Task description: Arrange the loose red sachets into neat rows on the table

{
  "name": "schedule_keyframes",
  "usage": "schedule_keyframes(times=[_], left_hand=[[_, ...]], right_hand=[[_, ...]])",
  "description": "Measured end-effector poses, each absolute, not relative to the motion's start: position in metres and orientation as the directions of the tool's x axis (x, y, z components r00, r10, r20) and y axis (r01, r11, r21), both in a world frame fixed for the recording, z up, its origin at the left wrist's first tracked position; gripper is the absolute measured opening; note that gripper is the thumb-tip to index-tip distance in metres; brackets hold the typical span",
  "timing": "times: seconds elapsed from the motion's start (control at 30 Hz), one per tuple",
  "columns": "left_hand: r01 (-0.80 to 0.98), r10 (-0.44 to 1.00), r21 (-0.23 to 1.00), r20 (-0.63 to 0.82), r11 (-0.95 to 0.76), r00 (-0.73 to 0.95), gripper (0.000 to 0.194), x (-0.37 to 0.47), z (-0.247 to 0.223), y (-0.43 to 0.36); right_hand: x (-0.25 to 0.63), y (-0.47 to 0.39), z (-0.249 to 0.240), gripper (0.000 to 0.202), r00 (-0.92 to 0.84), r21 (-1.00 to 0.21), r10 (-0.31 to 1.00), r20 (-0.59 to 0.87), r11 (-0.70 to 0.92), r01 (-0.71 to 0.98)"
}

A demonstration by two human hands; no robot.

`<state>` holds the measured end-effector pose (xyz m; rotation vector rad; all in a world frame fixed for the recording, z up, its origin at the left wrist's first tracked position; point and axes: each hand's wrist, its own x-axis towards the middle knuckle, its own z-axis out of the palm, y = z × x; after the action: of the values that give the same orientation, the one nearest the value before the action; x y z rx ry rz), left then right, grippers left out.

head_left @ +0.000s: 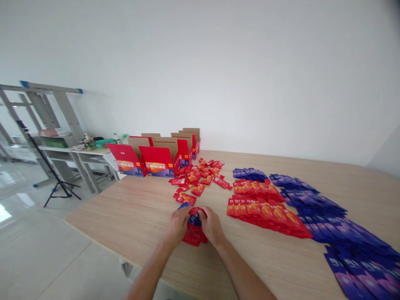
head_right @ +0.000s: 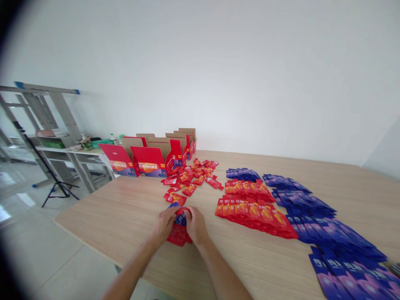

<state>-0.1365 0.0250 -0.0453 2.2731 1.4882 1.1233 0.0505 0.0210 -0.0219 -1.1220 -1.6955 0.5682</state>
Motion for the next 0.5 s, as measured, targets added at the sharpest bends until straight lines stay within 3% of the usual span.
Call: schedule_keyframes(times=[0.2,0.5], left_hand=[[0.729,0.853,0.547,0.513,-0.41,0.094,0.036,-0.128,-0.021,0.015],[0.808,0.932,0.535,0.36,-0.248,0.048,0.033,-0.11,-0.011,0.005]], right_hand=[[0.054,0.015,-0.004,0.039,-0.017,-0.898,0.926,0.377,0.37,0.239],[0.054,0.017,0.0,0.051,0.024,-0.972,0.975,0.22,0.217,0.092]])
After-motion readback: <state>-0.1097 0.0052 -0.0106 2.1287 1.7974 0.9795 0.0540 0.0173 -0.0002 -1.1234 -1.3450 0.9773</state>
